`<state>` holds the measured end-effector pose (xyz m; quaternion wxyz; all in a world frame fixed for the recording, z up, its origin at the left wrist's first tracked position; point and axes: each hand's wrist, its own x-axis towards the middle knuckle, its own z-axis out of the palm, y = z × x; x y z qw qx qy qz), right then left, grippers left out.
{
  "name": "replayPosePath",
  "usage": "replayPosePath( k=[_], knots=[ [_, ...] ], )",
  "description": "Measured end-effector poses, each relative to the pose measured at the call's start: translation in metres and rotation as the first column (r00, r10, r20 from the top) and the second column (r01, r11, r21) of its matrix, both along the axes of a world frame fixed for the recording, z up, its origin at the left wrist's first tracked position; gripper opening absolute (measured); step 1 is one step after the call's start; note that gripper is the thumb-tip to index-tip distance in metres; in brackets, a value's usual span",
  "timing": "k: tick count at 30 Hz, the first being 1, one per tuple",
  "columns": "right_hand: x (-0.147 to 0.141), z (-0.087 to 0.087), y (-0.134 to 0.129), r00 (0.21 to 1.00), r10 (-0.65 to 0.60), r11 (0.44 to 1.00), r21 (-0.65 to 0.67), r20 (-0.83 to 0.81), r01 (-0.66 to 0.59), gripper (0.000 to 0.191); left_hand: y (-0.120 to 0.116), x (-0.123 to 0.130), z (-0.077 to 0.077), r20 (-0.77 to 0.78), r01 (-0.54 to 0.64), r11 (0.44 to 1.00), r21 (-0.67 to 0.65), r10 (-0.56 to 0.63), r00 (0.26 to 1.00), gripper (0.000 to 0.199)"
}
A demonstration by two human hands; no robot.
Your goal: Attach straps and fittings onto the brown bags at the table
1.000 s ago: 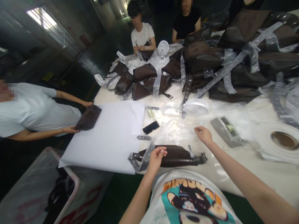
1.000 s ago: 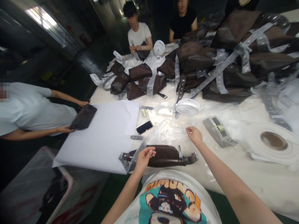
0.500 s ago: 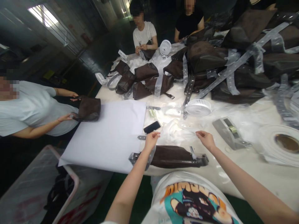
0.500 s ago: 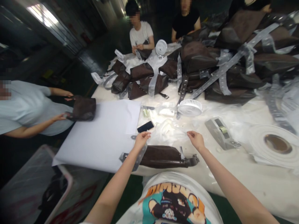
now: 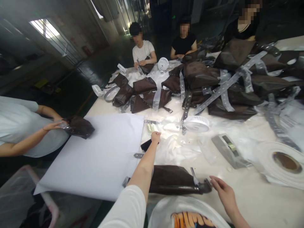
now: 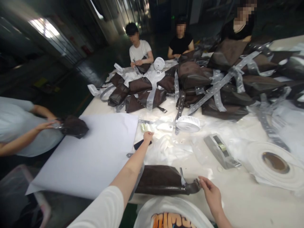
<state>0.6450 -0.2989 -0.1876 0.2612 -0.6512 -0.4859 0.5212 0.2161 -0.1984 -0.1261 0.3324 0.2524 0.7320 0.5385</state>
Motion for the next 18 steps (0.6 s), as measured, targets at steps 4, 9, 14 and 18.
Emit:
replayPosePath(
  k=[4, 9, 14, 18],
  knots=[
    [0.002, 0.012, 0.009, 0.999, -0.037, 0.999, 0.026, -0.007, 0.037, 0.024, -0.013, 0.018, 0.016, 0.061, -0.054, 0.998, -0.032, 0.056, 0.997, 0.030],
    [-0.055, 0.079, 0.035, 0.979, 0.085, 0.989, 0.136, -0.187, -0.059, 0.036, -0.064, 0.080, 0.053, 0.062, -0.003, 0.999, 0.032, 0.001, 0.998, 0.044],
    [-0.117, 0.137, 0.024, 0.850, 0.314, 0.948, 0.178, -0.422, -0.262, 0.040, -0.118, 0.160, 0.082, 0.036, 0.228, 0.972, 0.050, -0.230, 0.973, 0.050],
    [-0.117, 0.125, 0.016, 0.828, 0.338, 0.941, 0.181, -0.448, -0.286, 0.034, -0.144, 0.173, 0.083, 0.066, 0.227, 0.974, 0.011, -0.227, 0.972, 0.049]
  ],
)
